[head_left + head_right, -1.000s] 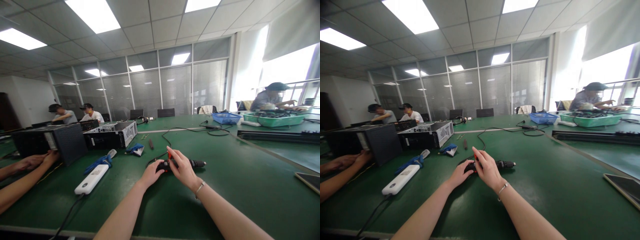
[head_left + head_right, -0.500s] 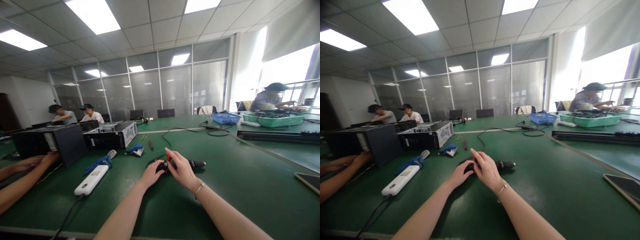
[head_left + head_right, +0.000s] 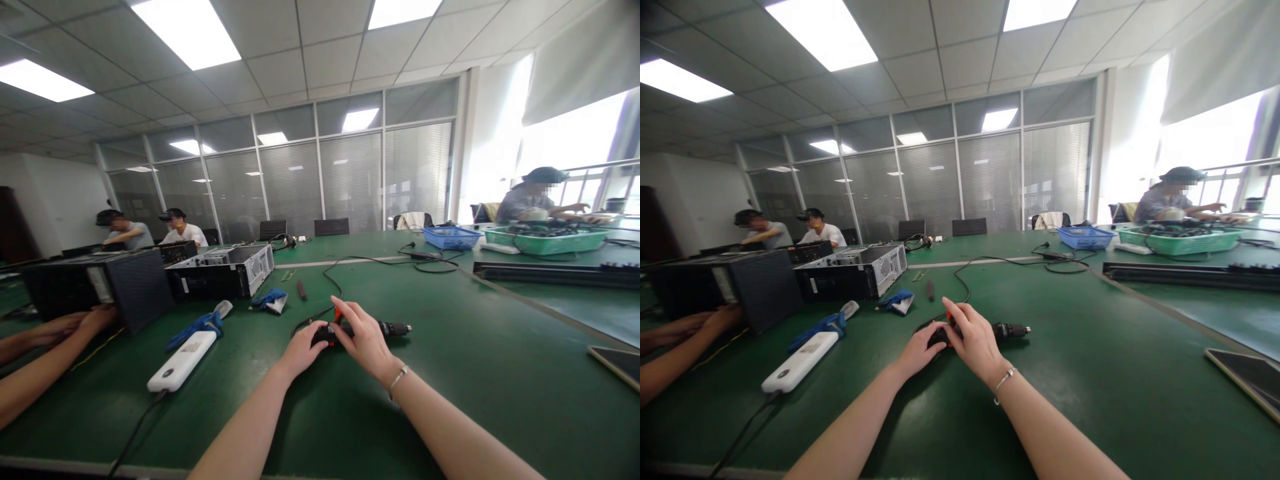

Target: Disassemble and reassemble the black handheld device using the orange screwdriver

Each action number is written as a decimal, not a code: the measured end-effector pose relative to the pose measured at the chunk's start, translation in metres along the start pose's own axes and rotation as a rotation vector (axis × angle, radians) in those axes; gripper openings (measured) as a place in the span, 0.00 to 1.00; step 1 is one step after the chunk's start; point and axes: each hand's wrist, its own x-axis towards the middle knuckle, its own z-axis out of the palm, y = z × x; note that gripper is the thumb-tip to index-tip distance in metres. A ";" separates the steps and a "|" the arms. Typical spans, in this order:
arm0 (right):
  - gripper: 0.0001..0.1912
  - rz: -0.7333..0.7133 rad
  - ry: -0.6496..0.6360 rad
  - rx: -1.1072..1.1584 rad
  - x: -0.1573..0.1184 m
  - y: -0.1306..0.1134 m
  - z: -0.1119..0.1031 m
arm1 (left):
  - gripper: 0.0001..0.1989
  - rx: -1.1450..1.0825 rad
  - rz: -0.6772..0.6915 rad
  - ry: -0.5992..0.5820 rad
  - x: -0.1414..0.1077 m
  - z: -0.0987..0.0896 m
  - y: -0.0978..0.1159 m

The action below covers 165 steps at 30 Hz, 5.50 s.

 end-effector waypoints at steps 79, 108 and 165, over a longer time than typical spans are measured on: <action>0.30 0.021 0.057 0.123 -0.002 0.004 0.005 | 0.20 0.008 -0.010 -0.018 0.000 -0.002 0.001; 0.28 0.002 0.055 0.101 0.000 0.002 0.001 | 0.20 0.004 0.002 -0.010 0.001 -0.001 0.002; 0.27 -0.011 0.012 0.011 -0.002 0.002 0.002 | 0.19 0.003 -0.009 -0.014 0.001 -0.002 0.004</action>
